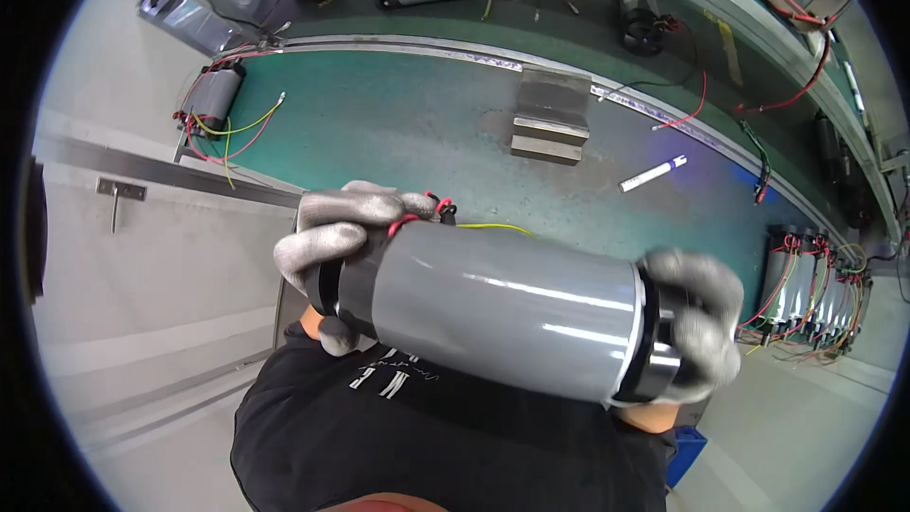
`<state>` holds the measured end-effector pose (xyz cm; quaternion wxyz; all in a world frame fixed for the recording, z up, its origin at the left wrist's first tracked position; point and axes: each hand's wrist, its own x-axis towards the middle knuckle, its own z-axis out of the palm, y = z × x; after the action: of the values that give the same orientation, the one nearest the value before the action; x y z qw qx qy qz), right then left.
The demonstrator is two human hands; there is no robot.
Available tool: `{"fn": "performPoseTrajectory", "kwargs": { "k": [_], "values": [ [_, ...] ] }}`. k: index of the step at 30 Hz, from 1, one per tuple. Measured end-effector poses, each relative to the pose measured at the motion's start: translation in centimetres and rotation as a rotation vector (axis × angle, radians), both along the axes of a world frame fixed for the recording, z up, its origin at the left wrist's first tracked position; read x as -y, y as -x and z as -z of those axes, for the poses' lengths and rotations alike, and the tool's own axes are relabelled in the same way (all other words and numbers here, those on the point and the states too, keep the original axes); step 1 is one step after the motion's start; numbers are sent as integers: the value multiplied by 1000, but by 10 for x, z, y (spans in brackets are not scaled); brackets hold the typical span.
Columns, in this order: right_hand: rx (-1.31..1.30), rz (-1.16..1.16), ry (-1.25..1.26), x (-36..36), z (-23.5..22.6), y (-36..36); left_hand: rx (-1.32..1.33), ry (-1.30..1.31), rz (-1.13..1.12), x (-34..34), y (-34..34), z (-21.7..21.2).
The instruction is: Manually assemble components of an electric motor and perform functional testing on an assembly line.
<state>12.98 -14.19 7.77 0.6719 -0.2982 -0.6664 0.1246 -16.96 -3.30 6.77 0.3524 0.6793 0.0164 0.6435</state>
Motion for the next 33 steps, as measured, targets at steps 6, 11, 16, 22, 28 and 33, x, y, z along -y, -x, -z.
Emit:
{"fn": "performPoseTrajectory", "kwargs": {
  "k": [6,11,16,22,28,33],
  "values": [
    [226,217,463,-93,4,-17,-546,443,-331,-84,-18,-4],
    [33,382,895,-196,61,-29,-469,1151,-39,-168,-46,54],
    [382,1033,221,-190,86,-24,-401,1199,-19,-171,-48,60],
    [149,113,700,-137,100,65,-670,504,-509,-128,-54,57],
    [-180,3,836,-121,119,65,-967,-14,-846,-111,-48,52],
    [-90,-240,1263,-14,95,-24,-1192,-551,-320,-73,-77,68]
  ]
}}
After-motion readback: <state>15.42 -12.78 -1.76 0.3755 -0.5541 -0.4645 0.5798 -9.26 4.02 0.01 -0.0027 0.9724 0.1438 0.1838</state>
